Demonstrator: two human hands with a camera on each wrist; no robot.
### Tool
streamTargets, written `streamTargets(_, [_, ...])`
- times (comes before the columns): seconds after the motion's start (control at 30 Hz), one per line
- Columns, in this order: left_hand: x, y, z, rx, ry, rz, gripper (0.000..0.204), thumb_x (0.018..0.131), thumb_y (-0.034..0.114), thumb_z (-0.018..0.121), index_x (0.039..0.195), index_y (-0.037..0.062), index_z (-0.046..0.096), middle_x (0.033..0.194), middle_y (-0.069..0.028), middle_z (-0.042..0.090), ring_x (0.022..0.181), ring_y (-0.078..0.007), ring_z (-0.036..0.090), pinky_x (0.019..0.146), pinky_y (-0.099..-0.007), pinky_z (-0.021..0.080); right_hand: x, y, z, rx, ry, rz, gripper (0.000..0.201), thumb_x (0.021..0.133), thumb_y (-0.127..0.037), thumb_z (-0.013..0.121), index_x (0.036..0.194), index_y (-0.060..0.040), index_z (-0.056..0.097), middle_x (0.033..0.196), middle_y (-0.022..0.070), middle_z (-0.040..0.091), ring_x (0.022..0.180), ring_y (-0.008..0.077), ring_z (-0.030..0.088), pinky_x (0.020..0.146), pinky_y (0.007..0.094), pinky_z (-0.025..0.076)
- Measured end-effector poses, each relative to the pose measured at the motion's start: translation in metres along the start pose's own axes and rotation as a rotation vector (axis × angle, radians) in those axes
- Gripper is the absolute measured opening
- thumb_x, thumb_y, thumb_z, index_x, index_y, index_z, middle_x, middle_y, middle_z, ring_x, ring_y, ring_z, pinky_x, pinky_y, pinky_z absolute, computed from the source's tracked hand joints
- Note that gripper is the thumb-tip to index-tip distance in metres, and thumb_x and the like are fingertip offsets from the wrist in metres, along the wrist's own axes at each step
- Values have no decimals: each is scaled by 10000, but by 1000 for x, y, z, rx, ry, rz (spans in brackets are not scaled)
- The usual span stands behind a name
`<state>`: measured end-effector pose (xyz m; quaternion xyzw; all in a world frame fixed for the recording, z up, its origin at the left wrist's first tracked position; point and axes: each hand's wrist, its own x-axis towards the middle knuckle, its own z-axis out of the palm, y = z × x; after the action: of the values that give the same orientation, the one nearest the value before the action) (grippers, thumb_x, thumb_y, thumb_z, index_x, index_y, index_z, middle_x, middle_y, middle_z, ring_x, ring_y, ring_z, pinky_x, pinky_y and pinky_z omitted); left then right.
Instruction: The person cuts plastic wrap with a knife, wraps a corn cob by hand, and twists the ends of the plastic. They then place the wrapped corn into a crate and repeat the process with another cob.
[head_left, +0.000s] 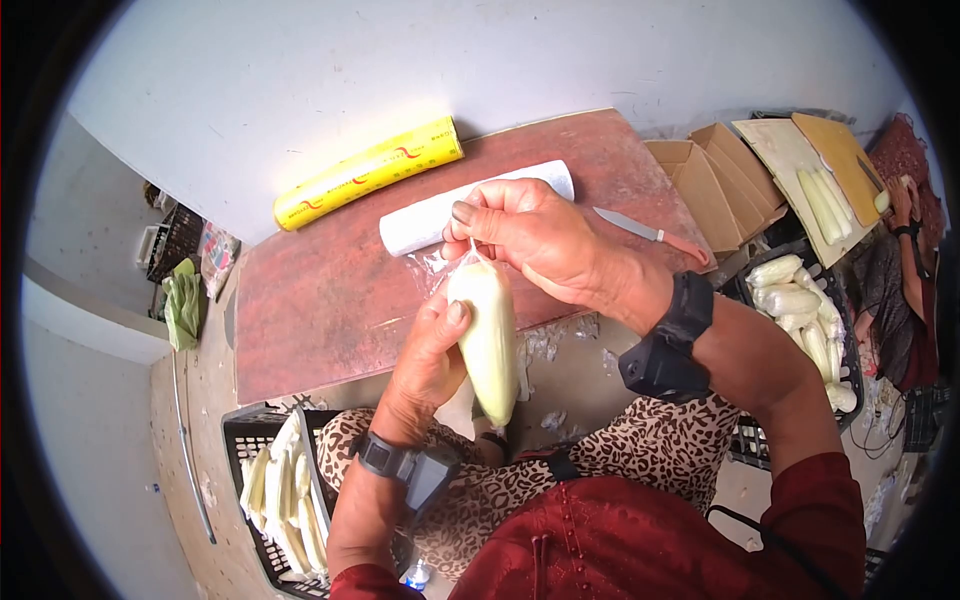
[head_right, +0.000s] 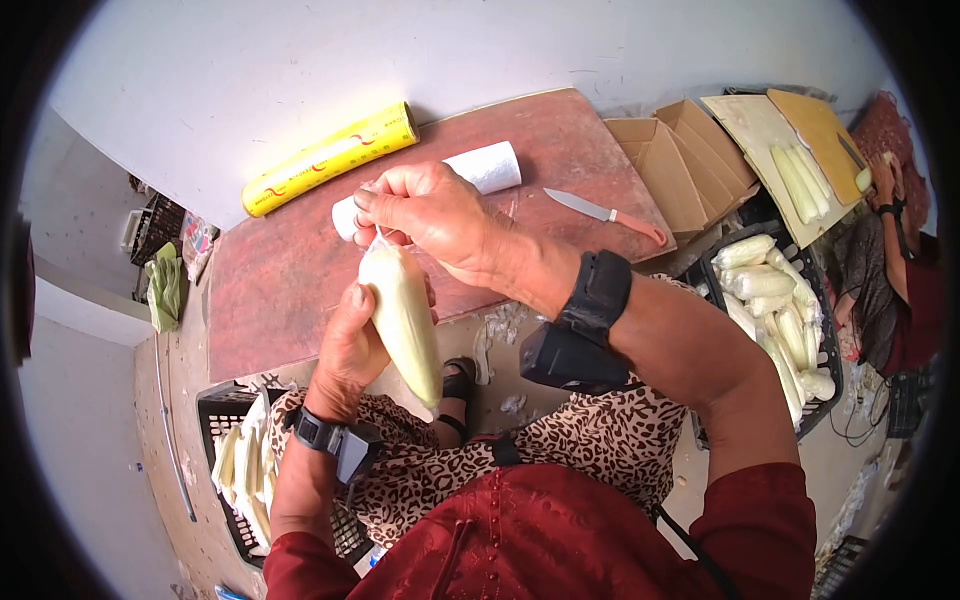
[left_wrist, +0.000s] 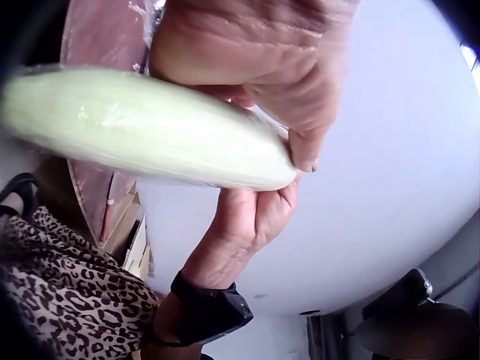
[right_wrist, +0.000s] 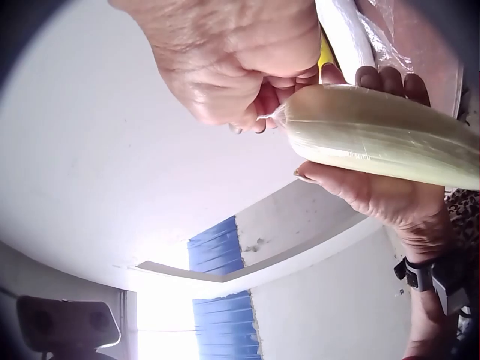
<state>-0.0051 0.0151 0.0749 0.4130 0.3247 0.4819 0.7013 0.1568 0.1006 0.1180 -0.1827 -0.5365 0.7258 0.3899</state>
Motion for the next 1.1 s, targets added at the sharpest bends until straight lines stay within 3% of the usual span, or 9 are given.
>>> streamTargets(0.07, [1,2,13,38,14,8,683,823,565,642,1193,7,507,1004,-146,611,878,-234,617,801,-357,515,0,5,7,22,68,-8,213,952,-202,574,876,-12,633,791,47,642,687,70,510,615,230,420])
streamTargets(0.23, [-1,5,10,129,43,-60,643,868,589,573,1145,12,512,874,-117,618,763,-198,606,682,-314,512,3,6,-1,-89,160,41,220,949,-223,589,869,-23,630,834,62,645,749,87,534,678,236,430])
streamTargets(0.43, [-2,10,16,352,57,-89,561,908,517,560,1182,33,493,879,-95,617,761,-170,601,682,-301,505,14,16,-20,-177,238,91,213,941,-231,601,859,-36,632,853,64,648,769,89,537,689,236,424])
streamTargets(0.63, [-5,5,8,494,83,2,532,920,470,568,1240,57,466,907,-81,610,791,-153,597,700,-286,492,15,16,-11,-216,209,91,216,947,-226,589,851,-35,621,855,64,642,771,94,539,695,243,426])
streamTargets(0.73, [-6,-4,0,538,62,71,588,928,524,523,1263,44,464,973,-100,608,869,-170,600,756,-302,497,14,16,-10,-174,150,96,217,953,-230,580,871,-32,611,839,62,633,773,99,544,694,247,432])
streamTargets(0.83, [-8,-3,2,201,15,-67,657,935,580,452,1288,26,461,1089,-134,602,996,-218,588,883,-356,477,12,14,-6,-98,97,90,222,957,-242,575,896,-30,604,825,62,624,767,102,549,685,250,444])
streamTargets(0.93, [-1,-6,9,47,22,-40,697,940,597,411,1314,10,454,1195,-163,581,1126,-269,554,1002,-411,413,11,11,-3,-45,72,87,232,958,-254,574,906,-29,601,822,64,620,748,102,552,667,248,454])
streamTargets(1.1, [1,-2,8,55,-54,-4,670,927,519,503,1360,13,426,1253,-165,562,1205,-293,520,1037,-425,384,11,5,-9,-64,80,45,239,957,-260,578,912,-25,595,824,71,619,729,100,560,640,238,466])
